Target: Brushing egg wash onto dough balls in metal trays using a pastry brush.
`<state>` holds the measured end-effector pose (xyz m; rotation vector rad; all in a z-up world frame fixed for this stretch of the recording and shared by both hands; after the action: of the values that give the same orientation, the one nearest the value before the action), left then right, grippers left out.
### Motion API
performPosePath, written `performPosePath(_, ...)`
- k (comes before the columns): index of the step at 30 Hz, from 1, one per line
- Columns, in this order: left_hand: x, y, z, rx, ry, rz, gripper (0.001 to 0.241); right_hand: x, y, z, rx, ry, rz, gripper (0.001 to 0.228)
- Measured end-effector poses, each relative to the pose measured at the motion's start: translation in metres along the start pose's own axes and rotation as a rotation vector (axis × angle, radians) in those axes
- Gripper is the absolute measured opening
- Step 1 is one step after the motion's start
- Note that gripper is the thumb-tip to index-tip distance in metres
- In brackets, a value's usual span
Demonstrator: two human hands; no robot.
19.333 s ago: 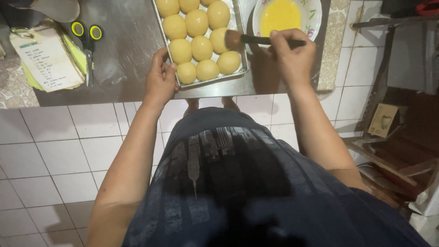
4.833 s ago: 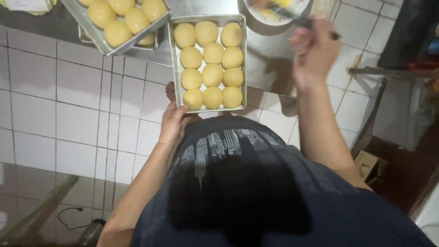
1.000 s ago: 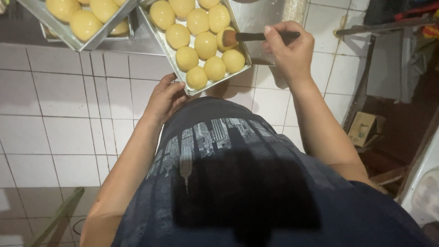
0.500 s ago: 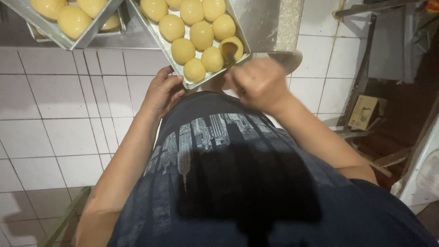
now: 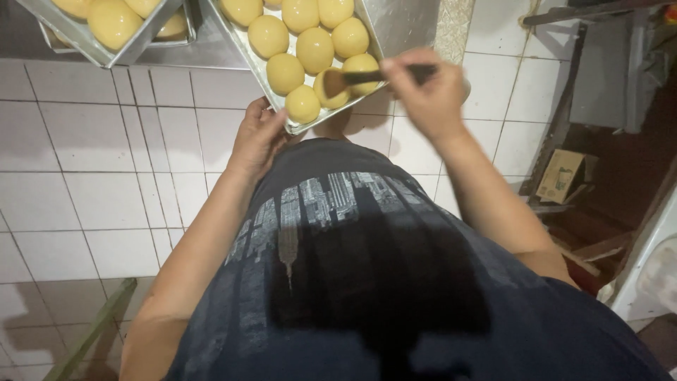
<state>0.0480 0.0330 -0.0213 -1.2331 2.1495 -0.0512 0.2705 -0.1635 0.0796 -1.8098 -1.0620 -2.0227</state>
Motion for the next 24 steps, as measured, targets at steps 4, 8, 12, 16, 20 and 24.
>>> performPosePath(4,-0.003,-0.010,-0.008,0.019,-0.075,-0.003,0.077,0.012,0.044,0.003,-0.068,-0.074,0.051,0.014)
performPosePath(8,0.008,0.001,-0.002,-0.071,-0.245,0.070,0.074,0.005,0.082,0.011,-0.275,-0.176,0.087,0.013)
performPosePath(12,0.004,-0.002,-0.028,-0.101,-0.237,0.034,0.068,0.001,0.097,0.023,-0.310,-0.063,0.194,0.012)
performPosePath(16,0.008,-0.008,-0.043,-0.028,-0.234,0.087,0.076,-0.011,0.117,0.040,-0.410,-0.121,0.282,0.017)
performPosePath(20,-0.004,-0.023,-0.058,0.103,-0.392,0.022,0.055,-0.032,0.138,0.060,-0.566,-0.110,0.569,0.019)
performPosePath(24,-0.049,-0.013,-0.079,0.044,-0.360,0.077,0.061,-0.029,0.132,0.084,-0.569,-0.132,0.685,0.020)
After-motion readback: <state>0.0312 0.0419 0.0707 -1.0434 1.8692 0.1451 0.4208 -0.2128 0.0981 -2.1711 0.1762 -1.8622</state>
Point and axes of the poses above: each hand's wrist, its own z-axis towards the middle knuckle, its own y-axis out of the back of the hand, x = y × z, the point moved 3 cm from there along z, towards the middle knuckle
